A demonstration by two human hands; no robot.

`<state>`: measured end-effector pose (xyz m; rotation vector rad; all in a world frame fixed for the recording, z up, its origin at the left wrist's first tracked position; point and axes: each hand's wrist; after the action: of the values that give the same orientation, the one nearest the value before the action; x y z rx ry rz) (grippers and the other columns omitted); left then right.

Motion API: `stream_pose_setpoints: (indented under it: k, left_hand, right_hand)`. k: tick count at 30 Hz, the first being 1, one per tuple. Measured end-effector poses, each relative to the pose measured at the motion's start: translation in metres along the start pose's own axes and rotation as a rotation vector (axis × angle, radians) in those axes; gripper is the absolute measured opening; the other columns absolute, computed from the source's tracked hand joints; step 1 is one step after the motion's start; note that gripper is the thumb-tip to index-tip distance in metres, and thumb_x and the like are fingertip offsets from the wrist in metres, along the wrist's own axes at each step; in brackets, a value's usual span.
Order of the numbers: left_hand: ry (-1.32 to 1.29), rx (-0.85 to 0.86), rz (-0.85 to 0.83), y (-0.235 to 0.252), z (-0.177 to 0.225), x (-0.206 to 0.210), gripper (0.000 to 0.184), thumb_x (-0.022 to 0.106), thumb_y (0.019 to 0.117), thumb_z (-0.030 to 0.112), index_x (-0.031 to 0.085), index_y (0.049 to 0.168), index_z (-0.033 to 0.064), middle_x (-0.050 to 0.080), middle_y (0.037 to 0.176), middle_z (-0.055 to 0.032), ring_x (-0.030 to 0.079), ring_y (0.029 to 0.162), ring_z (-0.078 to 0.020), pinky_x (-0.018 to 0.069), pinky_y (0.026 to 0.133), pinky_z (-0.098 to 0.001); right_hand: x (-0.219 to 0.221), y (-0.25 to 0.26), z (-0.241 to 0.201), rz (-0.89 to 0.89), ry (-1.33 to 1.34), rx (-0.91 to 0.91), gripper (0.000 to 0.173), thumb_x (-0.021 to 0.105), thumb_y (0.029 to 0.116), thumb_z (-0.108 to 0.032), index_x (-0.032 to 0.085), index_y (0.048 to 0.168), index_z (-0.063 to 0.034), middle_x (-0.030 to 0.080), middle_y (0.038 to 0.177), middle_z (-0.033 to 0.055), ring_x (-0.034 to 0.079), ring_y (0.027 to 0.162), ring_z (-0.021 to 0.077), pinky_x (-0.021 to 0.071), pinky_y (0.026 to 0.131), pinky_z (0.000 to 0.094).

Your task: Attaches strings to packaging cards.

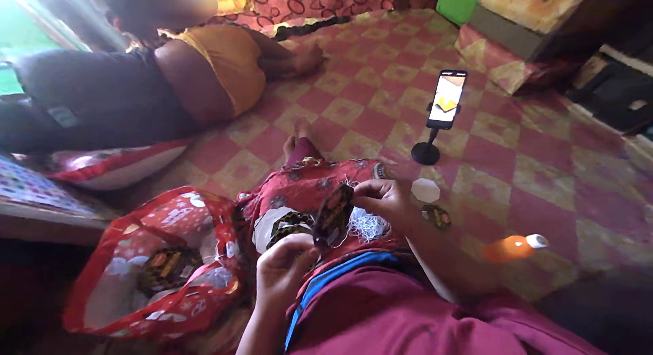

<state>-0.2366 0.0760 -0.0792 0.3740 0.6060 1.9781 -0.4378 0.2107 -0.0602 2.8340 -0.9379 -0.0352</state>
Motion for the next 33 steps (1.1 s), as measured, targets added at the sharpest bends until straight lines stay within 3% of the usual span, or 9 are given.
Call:
stream_pose_setpoints:
  k: [2, 4, 6, 8, 11, 15, 23, 27, 33]
  left_hand:
    - [0.055, 0.028, -0.135, 0.003, 0.001, -0.002, 0.014, 0.06, 0.1032, 0.026, 0.073, 0.107, 0.0256, 0.071, 0.107, 0.0198, 0.063, 0.101, 0.0087, 0.052, 0.089, -0.0126]
    - [0.15, 0.02, -0.225, 0.005, 0.001, 0.001, 0.023, 0.051, 0.1075, 0.029, 0.07, 0.101, 0.0167, 0.07, 0.103, 0.0134, 0.062, 0.101, 0.0083, 0.0511, 0.09, -0.0136]
    - [0.269, 0.017, -0.225, 0.008, 0.001, 0.009, 0.027, 0.047, 0.1078, 0.02, 0.065, 0.096, 0.0031, 0.068, 0.095, 0.0017, 0.061, 0.094, 0.0059, 0.0498, 0.087, -0.0134]
    - [0.339, 0.033, -0.164, 0.011, 0.0, 0.016, 0.024, 0.05, 0.1051, 0.013, 0.064, 0.095, -0.0044, 0.067, 0.093, -0.0051, 0.061, 0.089, 0.004, 0.0498, 0.083, -0.0126]
    - [0.392, 0.071, -0.043, 0.015, 0.0, 0.023, 0.019, 0.06, 0.0993, 0.009, 0.069, 0.092, -0.0068, 0.069, 0.088, -0.0079, 0.062, 0.08, 0.0036, 0.0506, 0.076, -0.0105]
    - [0.447, 0.107, -0.023, 0.021, 0.004, 0.026, 0.018, 0.064, 0.097, 0.01, 0.072, 0.09, -0.0054, 0.071, 0.085, -0.009, 0.064, 0.081, 0.0018, 0.0512, 0.077, -0.0104]
    - [0.462, 0.165, -0.057, 0.029, 0.005, 0.024, 0.018, 0.064, 0.0968, 0.009, 0.073, 0.091, -0.0059, 0.071, 0.085, -0.0102, 0.064, 0.082, 0.0022, 0.0502, 0.078, -0.0094]
    - [0.561, 0.191, -0.097, 0.031, 0.01, 0.022, 0.018, 0.062, 0.0982, 0.015, 0.072, 0.093, 0.0003, 0.071, 0.087, -0.0085, 0.064, 0.086, -0.0034, 0.0488, 0.082, -0.0147]
    - [0.69, 0.151, -0.125, 0.026, 0.006, 0.026, 0.019, 0.058, 0.0986, 0.017, 0.068, 0.091, 0.0029, 0.067, 0.081, -0.0078, 0.063, 0.08, -0.0116, 0.0493, 0.082, -0.025]
  right_hand:
    - [-0.002, 0.001, 0.003, -0.025, 0.039, -0.005, 0.005, 0.068, 0.0896, 0.003, 0.07, 0.092, -0.0009, 0.067, 0.073, -0.0088, 0.056, 0.061, -0.0066, 0.0484, 0.059, 0.0121]
    - [-0.003, 0.001, 0.013, -0.06, -0.005, -0.176, 0.004, 0.068, 0.0903, 0.001, 0.07, 0.093, 0.0005, 0.068, 0.082, -0.0081, 0.057, 0.069, -0.0084, 0.049, 0.066, 0.0112]
    - [-0.001, 0.0, 0.022, -0.071, -0.076, -0.417, 0.008, 0.066, 0.092, -0.003, 0.072, 0.094, 0.0028, 0.069, 0.092, -0.0024, 0.059, 0.083, -0.0059, 0.05, 0.077, 0.0132]
    - [0.004, -0.001, 0.028, -0.051, -0.123, -0.613, 0.009, 0.066, 0.0936, -0.005, 0.072, 0.093, 0.0013, 0.072, 0.095, 0.0021, 0.064, 0.093, -0.0006, 0.0539, 0.085, 0.0173]
    - [0.007, -0.003, 0.029, -0.006, -0.228, -0.779, 0.011, 0.063, 0.0987, -0.013, 0.072, 0.095, -0.007, 0.071, 0.097, -0.0005, 0.065, 0.101, 0.0021, 0.053, 0.091, 0.0188]
    - [0.008, -0.004, 0.03, 0.049, -0.309, -0.912, 0.014, 0.062, 0.1007, -0.016, 0.073, 0.094, -0.0102, 0.071, 0.096, -0.003, 0.063, 0.102, 0.0033, 0.0478, 0.095, 0.0189]
    - [0.012, -0.008, 0.022, 0.012, -0.425, -1.02, 0.016, 0.061, 0.1031, -0.02, 0.073, 0.096, -0.0118, 0.072, 0.094, 0.0002, 0.063, 0.098, 0.0084, 0.0443, 0.097, 0.0233]
    - [0.012, -0.01, 0.021, -0.013, -0.418, -1.001, 0.015, 0.062, 0.1028, -0.02, 0.072, 0.097, -0.0104, 0.072, 0.093, 0.0031, 0.064, 0.098, 0.0109, 0.0447, 0.098, 0.0261]
    - [0.008, -0.011, 0.02, -0.244, -0.318, -0.763, 0.007, 0.067, 0.0938, -0.009, 0.071, 0.093, -0.0042, 0.07, 0.105, 0.0131, 0.062, 0.112, 0.0175, 0.0442, 0.104, 0.0333]
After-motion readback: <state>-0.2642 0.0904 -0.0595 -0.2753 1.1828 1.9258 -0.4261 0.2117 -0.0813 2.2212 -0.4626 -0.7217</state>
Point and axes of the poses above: each hand's wrist, its own y-axis towards the middle knuckle, its own x-axis out of the palm, z = x × y
